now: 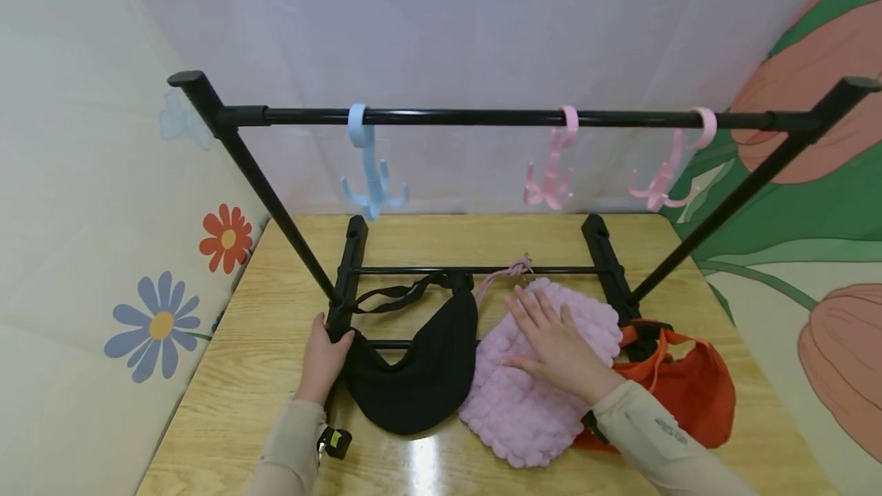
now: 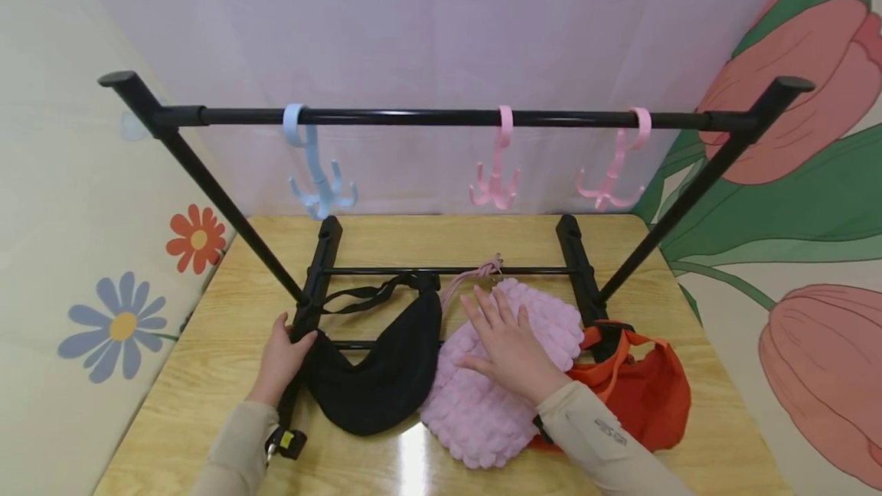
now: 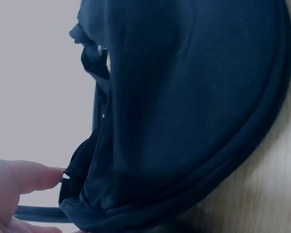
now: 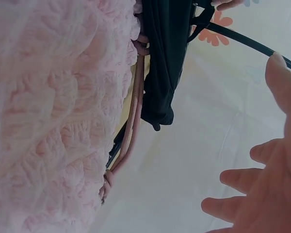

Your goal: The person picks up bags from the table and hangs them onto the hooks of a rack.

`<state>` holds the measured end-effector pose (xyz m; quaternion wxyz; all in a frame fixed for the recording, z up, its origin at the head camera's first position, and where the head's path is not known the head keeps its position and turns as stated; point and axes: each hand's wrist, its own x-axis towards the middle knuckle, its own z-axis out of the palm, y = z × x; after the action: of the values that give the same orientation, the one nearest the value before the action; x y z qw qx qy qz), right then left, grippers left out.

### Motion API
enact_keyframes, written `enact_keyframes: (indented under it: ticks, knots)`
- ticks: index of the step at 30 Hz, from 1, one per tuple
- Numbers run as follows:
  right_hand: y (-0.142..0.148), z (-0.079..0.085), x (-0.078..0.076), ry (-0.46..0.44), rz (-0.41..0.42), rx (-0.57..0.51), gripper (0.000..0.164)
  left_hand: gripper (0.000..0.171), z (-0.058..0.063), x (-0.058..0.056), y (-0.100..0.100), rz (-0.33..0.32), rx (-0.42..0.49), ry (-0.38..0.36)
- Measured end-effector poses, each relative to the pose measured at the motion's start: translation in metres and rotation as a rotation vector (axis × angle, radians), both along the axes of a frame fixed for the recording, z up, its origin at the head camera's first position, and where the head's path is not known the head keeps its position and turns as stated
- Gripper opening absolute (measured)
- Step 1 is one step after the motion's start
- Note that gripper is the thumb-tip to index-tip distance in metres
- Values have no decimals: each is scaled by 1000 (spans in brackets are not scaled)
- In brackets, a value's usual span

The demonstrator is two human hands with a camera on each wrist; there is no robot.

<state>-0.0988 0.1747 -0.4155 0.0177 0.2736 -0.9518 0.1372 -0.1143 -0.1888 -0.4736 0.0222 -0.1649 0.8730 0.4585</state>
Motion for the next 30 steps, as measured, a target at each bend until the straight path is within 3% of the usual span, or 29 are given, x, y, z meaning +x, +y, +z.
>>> enact_keyframes:
  ticks: [8,15,23,27,30]
  knots:
    - [-2,-2,-4,-25,-2,-10,86,54,2,0,-2,19,63,-16]
    - [-2,-2,-6,-30,0,-15,86,40,9,0,0,12,102,26]
    - [-2,0,-9,-35,5,-34,83,31,28,6,12,56,225,127]
    - [-3,1,-13,-17,15,-27,84,27,39,11,19,50,282,175]
    - [-5,4,-16,-19,22,-33,84,25,47,16,23,24,276,215]
